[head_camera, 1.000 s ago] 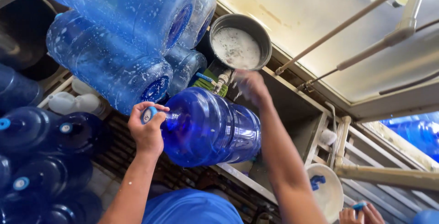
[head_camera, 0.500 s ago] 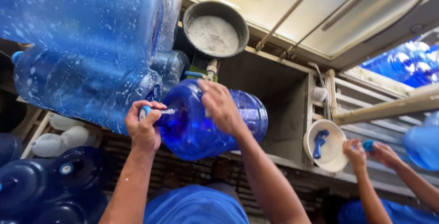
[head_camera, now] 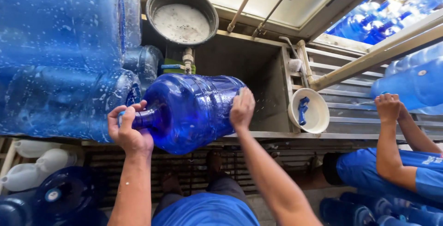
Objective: The person scrubs the exterior of large blue water jugs using a soapy sponge at a stainless steel sink. They repeatedly pick up jugs, scrub them, and place them back into a pile or onto a nearby rack.
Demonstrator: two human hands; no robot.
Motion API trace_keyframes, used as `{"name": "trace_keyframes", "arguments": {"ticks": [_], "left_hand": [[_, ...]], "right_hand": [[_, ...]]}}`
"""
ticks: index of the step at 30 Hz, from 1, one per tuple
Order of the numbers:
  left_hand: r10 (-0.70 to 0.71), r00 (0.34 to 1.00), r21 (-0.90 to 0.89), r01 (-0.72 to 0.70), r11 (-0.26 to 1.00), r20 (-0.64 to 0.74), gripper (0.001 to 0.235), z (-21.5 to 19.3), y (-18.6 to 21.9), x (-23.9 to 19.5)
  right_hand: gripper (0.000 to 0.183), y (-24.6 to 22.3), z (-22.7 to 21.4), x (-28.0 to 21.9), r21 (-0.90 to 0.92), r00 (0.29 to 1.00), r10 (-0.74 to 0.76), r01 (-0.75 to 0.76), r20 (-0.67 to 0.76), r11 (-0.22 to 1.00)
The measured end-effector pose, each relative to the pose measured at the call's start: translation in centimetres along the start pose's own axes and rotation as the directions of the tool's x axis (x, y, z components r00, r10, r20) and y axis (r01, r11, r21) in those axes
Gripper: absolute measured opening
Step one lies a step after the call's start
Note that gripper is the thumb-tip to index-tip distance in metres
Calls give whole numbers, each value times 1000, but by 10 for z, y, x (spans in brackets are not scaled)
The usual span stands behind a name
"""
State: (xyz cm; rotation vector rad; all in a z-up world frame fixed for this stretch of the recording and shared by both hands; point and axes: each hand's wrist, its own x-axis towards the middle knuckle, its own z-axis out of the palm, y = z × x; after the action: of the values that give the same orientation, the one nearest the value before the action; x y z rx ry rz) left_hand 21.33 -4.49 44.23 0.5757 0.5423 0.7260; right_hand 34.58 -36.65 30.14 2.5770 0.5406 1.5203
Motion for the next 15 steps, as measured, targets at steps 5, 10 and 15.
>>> {"name": "trace_keyframes", "arguments": {"ticks": [5,10,15], "left_hand": [[74,993,14,-75,997,92,21,8,-23,1],[191,950,45,-208,977,245,20,31,-35,-12],[327,816,214,-469,857,477,17,59,-35,-49]], "right_hand": [[45,-109,-134,82,577,750,530,-652,396,492],[51,-120,-180,172,544,937,200,-330,285,772],[41,-75,-106,209,675,906,-391,185,164,714]]}}
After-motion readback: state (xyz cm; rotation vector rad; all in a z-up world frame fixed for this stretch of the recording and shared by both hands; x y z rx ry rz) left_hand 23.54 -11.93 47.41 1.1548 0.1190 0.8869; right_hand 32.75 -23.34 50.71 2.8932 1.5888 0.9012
